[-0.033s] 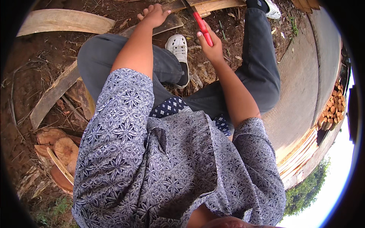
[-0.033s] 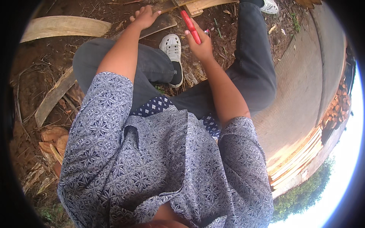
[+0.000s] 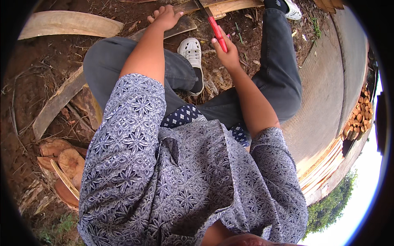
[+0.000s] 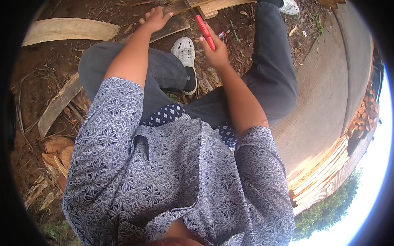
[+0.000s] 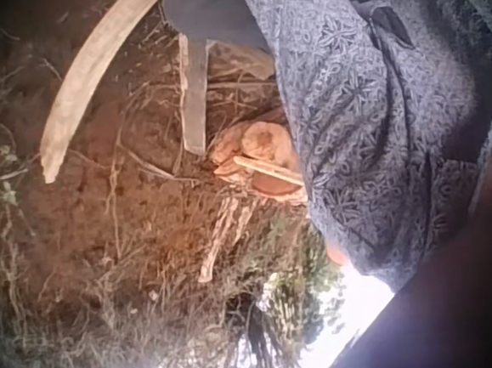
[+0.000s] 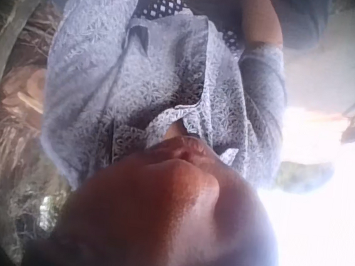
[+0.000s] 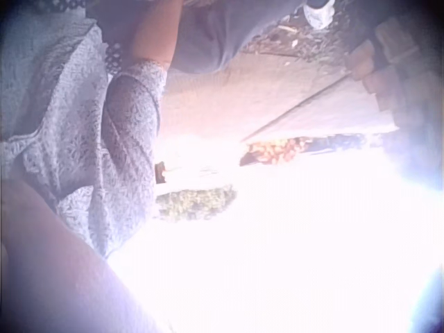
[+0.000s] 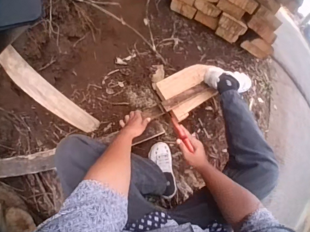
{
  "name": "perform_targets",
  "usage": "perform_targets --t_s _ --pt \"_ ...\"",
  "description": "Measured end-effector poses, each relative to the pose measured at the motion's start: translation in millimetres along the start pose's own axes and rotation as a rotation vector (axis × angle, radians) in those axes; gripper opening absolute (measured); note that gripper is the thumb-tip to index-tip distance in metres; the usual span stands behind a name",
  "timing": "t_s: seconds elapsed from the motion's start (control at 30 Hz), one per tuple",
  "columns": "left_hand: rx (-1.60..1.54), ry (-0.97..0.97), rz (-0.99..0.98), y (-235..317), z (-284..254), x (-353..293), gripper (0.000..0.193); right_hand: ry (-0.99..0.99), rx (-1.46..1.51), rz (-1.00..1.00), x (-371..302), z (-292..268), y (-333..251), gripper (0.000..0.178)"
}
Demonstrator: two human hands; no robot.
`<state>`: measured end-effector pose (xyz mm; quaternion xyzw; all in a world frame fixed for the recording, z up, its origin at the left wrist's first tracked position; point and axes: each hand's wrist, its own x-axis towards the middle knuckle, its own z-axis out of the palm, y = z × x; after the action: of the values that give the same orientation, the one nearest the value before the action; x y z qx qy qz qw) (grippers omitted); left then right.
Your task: The person sits on the ground and uses a red hand saw to cut a piece of wood placed on a larger wooden block. They hold the wood with their left hand and saw with their right hand, periodically adjusting the wood's position. Another person is visible nearby in the background.
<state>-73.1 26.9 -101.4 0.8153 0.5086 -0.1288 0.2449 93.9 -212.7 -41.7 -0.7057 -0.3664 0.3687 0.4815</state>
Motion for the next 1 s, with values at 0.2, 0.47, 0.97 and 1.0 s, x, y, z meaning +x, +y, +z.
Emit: perform_targets --t_s 0.2,0.47,0.97,1.0 --pt "-0.032 0.009 -0.028 -5 2 -1 0.07 -0.127 -0.179 0.174 4 -13 -53 0.06" --pt "-0.022 0.0 -0.013 3 5 -2 0.072 -0.119 -0.184 0.264 -109 -115 -172 0.052" --pt "-0.018 -0.016 -0.043 7 -8 -5 0.07 -0.03 -0.028 -0.011 48 -13 -73 0.048" --pt "-0.015 -0.029 -0.049 6 -11 -4 0.076 -0.004 -0.075 -0.033 40 -1 -73 0.052"
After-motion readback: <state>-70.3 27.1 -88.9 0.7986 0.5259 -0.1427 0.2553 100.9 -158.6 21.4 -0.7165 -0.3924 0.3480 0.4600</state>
